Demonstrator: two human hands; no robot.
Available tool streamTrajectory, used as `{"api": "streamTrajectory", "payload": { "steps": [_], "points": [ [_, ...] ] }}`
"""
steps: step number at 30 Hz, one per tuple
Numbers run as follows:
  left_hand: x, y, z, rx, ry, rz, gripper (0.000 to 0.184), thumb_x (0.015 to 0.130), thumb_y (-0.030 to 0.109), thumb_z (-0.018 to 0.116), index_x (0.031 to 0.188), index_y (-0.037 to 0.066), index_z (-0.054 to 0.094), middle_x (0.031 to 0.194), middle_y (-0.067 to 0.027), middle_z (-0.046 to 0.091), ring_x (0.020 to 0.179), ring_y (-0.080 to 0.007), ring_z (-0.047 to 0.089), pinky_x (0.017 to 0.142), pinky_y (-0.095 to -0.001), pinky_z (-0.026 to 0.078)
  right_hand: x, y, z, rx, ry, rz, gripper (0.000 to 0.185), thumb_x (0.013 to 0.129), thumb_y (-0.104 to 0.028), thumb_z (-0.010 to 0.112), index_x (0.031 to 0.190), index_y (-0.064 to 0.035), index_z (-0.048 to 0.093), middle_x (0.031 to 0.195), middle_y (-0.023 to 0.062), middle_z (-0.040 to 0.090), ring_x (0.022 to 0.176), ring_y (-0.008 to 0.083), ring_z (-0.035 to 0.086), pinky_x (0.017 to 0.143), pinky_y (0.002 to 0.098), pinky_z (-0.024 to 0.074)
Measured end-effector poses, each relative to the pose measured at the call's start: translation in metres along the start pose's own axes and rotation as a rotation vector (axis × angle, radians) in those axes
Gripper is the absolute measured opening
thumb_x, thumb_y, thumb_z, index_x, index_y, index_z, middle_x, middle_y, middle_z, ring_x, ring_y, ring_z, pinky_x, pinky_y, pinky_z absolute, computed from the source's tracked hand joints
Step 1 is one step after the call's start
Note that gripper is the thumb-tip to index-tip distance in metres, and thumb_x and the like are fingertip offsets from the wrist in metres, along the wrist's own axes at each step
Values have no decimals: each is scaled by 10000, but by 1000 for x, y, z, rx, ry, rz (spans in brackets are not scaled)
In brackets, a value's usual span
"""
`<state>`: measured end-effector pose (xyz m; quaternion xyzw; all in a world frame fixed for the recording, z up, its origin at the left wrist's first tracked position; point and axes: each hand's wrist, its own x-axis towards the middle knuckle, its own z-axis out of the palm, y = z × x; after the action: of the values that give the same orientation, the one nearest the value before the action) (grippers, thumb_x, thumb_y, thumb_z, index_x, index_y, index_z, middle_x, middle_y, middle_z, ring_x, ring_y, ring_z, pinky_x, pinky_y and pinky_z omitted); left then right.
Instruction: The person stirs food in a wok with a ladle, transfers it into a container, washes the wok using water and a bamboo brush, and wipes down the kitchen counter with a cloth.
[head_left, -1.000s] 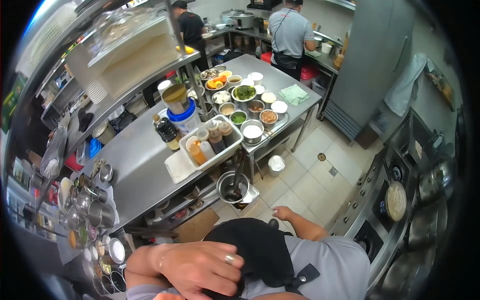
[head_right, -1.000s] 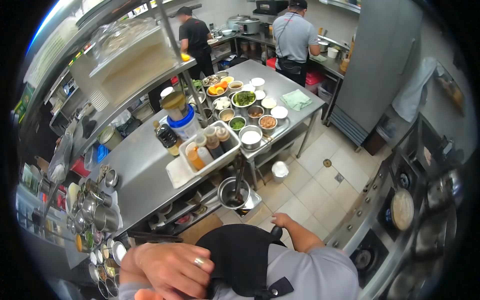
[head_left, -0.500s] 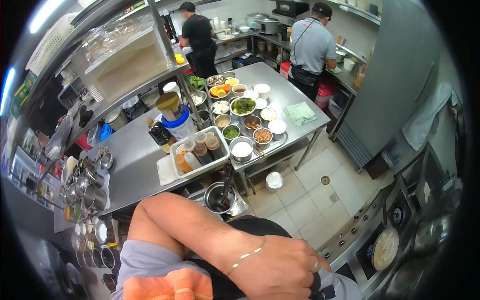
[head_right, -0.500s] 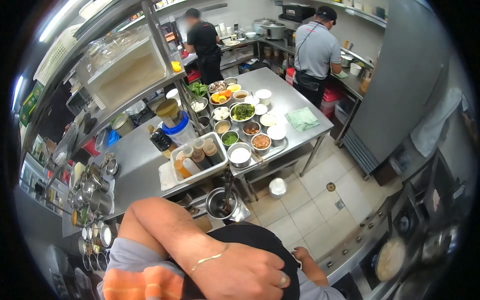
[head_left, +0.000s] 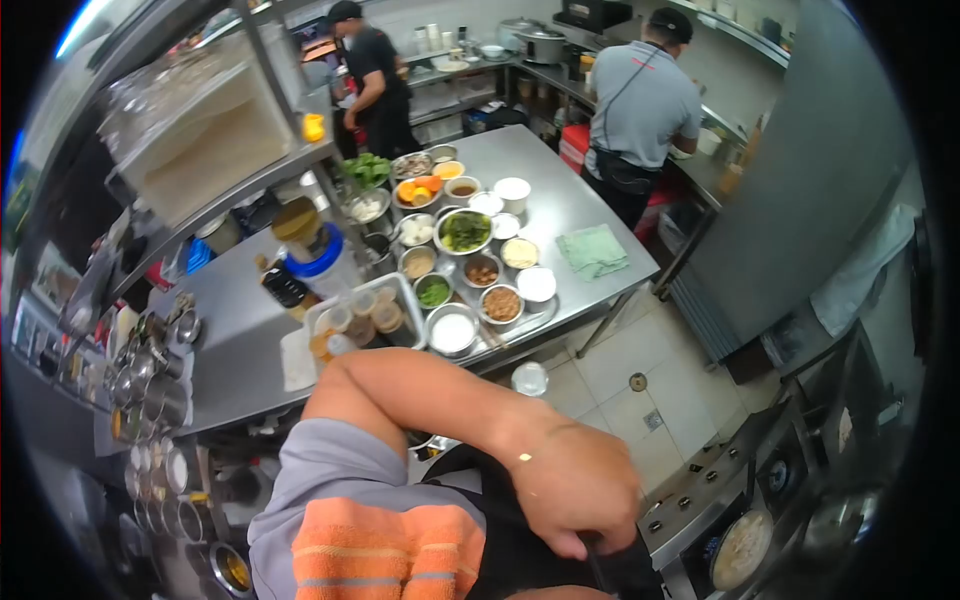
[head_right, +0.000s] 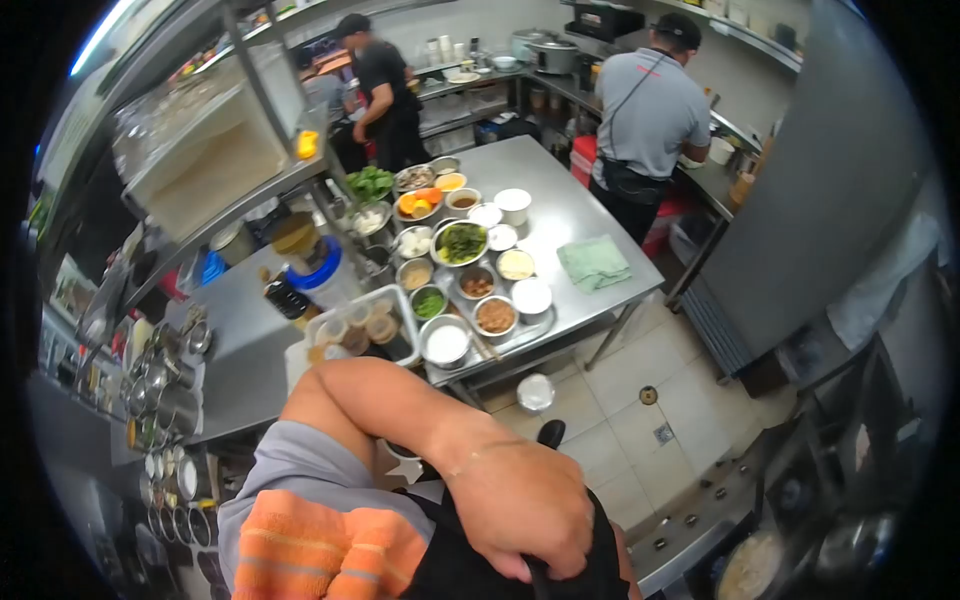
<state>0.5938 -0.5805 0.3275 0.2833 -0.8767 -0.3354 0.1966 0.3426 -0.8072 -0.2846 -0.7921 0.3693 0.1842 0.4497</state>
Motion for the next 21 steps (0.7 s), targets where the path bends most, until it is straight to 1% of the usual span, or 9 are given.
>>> {"api": "streamTrajectory", "payload": {
  "steps": [7,11,13,14,16,17,19,20,21],
  "points": [
    [-30,-106,-83,-50,191,41,179,958,196,658,1063,51,671,979,-132,700,981,-367,690,837,-492,544,32,34,-117,44,69,185,546,954,-289,746,1446,-70,655,1204,178,764,990,327,745,850,457,599],
    [-47,-160,-132,-49,228,39,144,984,138,645,1096,46,642,956,-135,696,969,-404,677,808,-504,535,40,52,-192,101,129,305,542,959,-274,745,1452,-69,650,1186,177,767,960,321,749,822,459,603],
    [-54,-185,-147,-243,163,-33,139,1019,141,650,1093,29,613,924,-142,682,907,-391,675,756,-468,523,44,59,-230,154,172,340,541,961,-267,745,1455,-69,647,1178,176,769,944,317,750,808,459,605],
    [-56,-200,-153,-249,165,-33,139,1019,141,650,1093,29,613,924,-142,682,907,-391,675,756,-468,523,49,57,-247,181,193,348,540,962,-263,745,1457,-69,645,1173,176,769,936,316,751,801,459,606],
    [-64,-224,-164,-516,78,-172,154,1019,131,683,1069,15,597,908,-130,661,815,-305,664,699,-413,496,61,46,-280,245,215,344,539,965,-256,744,1460,-69,642,1164,176,771,921,312,753,786,460,608],
    [-67,-232,-167,-521,84,-190,154,1019,131,683,1069,15,597,908,-130,661,815,-305,664,699,-413,496,66,33,-296,272,220,338,539,966,-252,744,1461,-68,641,1160,175,771,913,310,753,779,460,609],
    [-69,-246,-172,-654,155,-288,198,1022,172,712,1078,5,623,821,-41,619,729,-167,584,662,-334,485,91,11,-320,283,186,314,537,968,-245,744,1465,-68,638,1151,175,773,898,307,755,765,461,611],
    [-65,-252,-174,-709,181,-329,159,990,107,728,1055,3,626,811,-48,616,721,-141,559,645,-330,461,112,10,-331,241,144,298,531,975,-226,738,1470,-65,630,1126,169,769,862,290,743,729,453,601],
    [-62,-258,-177,-698,204,-342,159,990,107,728,1055,3,626,811,-48,616,721,-141,559,645,-330,461,132,9,-342,200,103,280,526,981,-207,732,1475,-63,622,1101,163,765,826,273,732,692,445,591]
  ]
}}
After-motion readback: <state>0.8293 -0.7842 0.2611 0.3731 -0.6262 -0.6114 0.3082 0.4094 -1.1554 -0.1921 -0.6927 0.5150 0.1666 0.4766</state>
